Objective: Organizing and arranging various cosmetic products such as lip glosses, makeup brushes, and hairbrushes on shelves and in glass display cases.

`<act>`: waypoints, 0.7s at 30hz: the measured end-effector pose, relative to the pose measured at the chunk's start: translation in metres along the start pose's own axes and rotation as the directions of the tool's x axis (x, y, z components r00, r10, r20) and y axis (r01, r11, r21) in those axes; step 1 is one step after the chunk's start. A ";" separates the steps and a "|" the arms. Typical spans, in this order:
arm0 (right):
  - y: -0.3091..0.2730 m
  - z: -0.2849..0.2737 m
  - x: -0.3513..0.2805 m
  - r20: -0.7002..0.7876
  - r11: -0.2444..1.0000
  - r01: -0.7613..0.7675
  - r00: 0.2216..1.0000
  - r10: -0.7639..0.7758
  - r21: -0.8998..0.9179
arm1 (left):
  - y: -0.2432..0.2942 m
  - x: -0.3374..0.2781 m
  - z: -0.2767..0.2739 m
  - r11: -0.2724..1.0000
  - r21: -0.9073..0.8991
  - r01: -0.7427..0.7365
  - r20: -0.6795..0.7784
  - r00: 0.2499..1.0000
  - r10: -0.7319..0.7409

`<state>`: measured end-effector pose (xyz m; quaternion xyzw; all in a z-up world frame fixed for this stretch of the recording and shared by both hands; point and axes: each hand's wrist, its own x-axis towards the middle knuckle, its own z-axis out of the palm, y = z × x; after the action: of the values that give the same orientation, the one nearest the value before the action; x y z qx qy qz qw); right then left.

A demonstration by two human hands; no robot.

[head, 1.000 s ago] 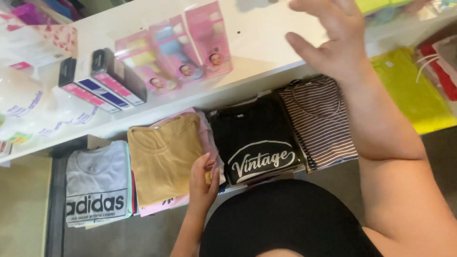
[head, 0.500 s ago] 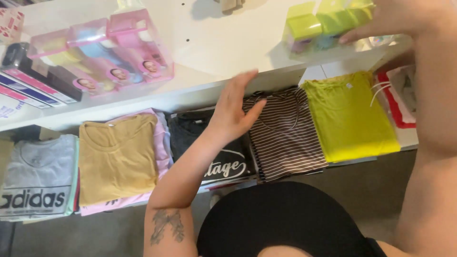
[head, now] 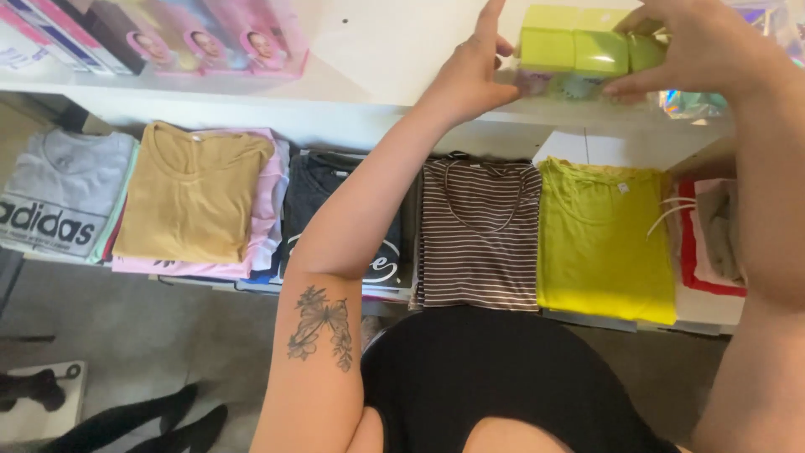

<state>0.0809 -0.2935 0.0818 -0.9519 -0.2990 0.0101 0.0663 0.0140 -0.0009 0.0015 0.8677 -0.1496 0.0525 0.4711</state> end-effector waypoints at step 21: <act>-0.190 0.011 0.092 0.004 0.959 0.171 0.984 -0.177 0.226 | -0.085 -0.107 -0.102 0.999 -0.042 0.011 -0.551 0.834 -0.032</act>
<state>0.0475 -0.0853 0.0983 -0.9081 -0.3793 0.0496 0.1704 -0.0566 0.1498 -0.0352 0.8087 0.0010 0.2920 0.5107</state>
